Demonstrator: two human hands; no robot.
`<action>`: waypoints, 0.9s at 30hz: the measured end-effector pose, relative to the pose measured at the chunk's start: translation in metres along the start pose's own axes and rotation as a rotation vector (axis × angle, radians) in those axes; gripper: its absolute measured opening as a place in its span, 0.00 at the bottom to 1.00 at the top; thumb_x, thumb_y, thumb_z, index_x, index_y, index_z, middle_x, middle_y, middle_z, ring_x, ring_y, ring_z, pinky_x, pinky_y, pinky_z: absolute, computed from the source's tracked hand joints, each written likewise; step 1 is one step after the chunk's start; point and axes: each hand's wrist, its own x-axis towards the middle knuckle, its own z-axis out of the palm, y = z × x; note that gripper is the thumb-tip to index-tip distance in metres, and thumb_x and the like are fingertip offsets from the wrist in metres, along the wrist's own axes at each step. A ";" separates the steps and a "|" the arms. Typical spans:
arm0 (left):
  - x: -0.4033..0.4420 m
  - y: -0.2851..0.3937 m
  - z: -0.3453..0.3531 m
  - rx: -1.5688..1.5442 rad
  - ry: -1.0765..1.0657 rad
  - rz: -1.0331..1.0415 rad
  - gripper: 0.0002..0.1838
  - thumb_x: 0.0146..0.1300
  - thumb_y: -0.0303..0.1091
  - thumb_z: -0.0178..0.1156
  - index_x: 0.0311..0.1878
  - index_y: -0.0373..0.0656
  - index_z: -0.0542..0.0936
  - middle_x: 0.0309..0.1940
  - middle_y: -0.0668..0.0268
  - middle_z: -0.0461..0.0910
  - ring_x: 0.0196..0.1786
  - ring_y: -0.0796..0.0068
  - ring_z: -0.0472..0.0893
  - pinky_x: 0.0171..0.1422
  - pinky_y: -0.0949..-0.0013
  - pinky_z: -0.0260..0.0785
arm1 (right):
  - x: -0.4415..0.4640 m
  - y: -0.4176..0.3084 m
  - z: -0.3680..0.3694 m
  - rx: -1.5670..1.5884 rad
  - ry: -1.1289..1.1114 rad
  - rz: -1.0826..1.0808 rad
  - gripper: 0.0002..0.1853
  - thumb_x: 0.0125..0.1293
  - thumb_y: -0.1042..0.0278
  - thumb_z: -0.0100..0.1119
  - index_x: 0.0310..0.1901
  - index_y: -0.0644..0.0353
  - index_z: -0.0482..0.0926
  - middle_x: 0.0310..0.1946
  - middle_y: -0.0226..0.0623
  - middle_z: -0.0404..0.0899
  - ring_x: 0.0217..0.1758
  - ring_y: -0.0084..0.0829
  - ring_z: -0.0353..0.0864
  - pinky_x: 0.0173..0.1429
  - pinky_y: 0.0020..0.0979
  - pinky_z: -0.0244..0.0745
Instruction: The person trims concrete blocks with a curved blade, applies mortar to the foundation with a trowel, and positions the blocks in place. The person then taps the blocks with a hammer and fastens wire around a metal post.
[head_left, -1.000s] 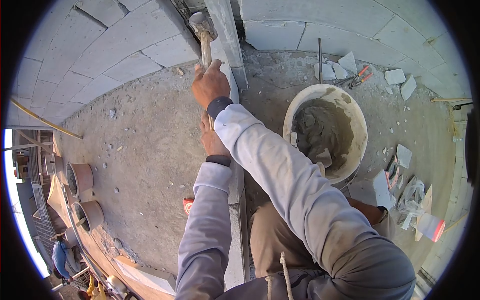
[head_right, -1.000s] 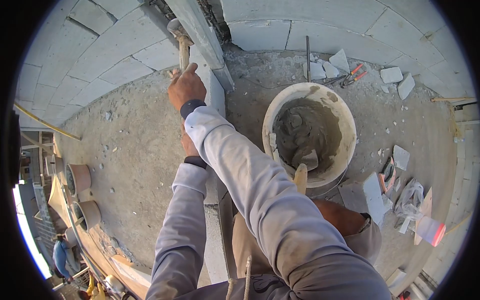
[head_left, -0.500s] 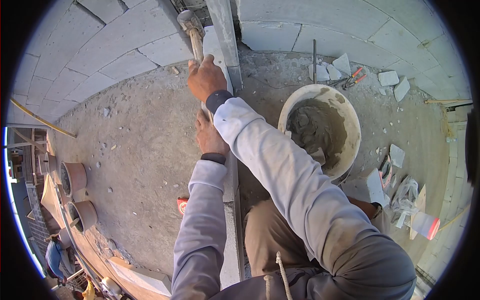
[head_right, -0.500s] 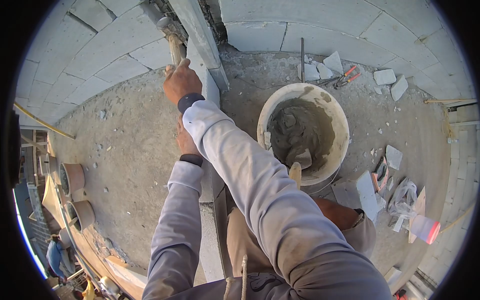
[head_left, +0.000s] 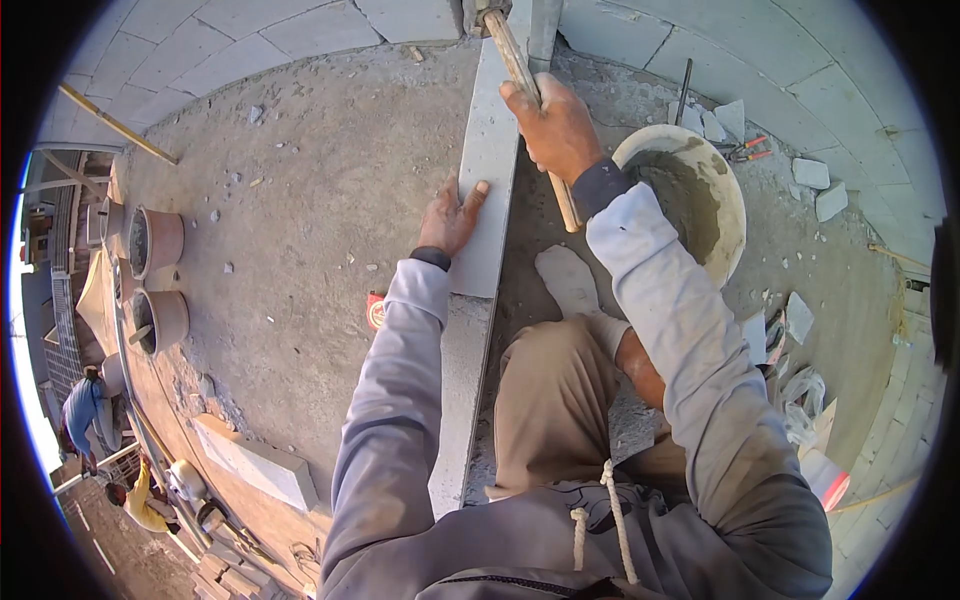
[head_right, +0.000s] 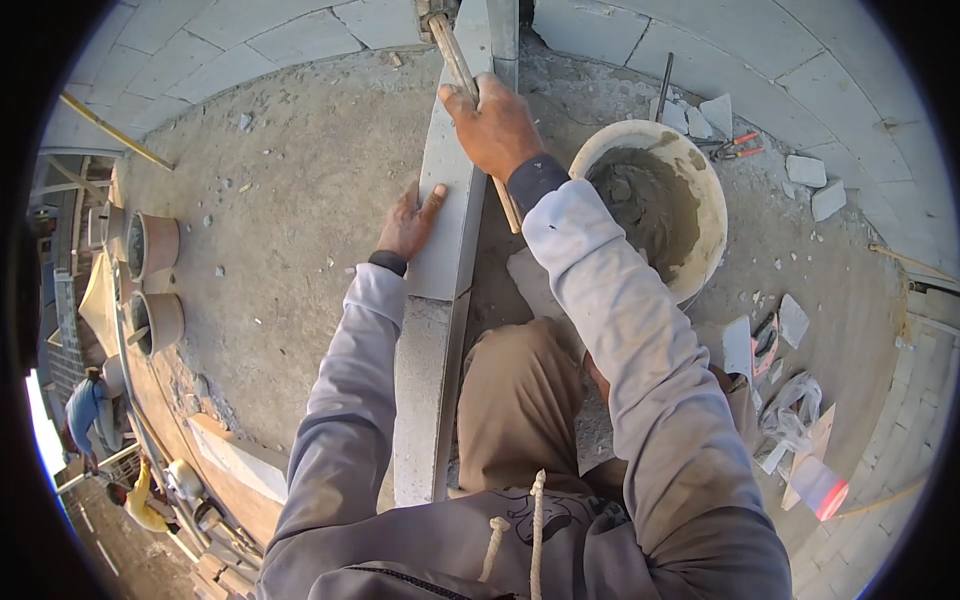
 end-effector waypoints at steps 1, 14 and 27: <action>-0.018 -0.015 0.004 0.002 -0.010 -0.004 0.47 0.67 0.68 0.45 0.73 0.34 0.58 0.53 0.35 0.77 0.58 0.40 0.77 0.63 0.51 0.68 | -0.013 -0.003 -0.002 -0.006 0.004 -0.040 0.25 0.67 0.47 0.57 0.34 0.68 0.74 0.27 0.59 0.79 0.34 0.57 0.81 0.41 0.48 0.75; -0.094 -0.025 0.010 0.082 0.037 -0.116 0.42 0.68 0.70 0.41 0.62 0.37 0.72 0.47 0.37 0.80 0.54 0.38 0.79 0.59 0.47 0.69 | -0.065 -0.020 0.011 -0.016 -0.075 0.072 0.27 0.69 0.45 0.53 0.36 0.69 0.74 0.30 0.61 0.80 0.39 0.60 0.81 0.44 0.48 0.74; -0.091 -0.029 0.005 0.095 0.020 -0.085 0.44 0.67 0.72 0.39 0.68 0.40 0.69 0.48 0.39 0.80 0.55 0.40 0.79 0.61 0.49 0.69 | -0.083 0.011 0.037 -0.067 -0.085 0.196 0.26 0.70 0.48 0.51 0.42 0.71 0.74 0.37 0.68 0.79 0.43 0.64 0.79 0.50 0.52 0.74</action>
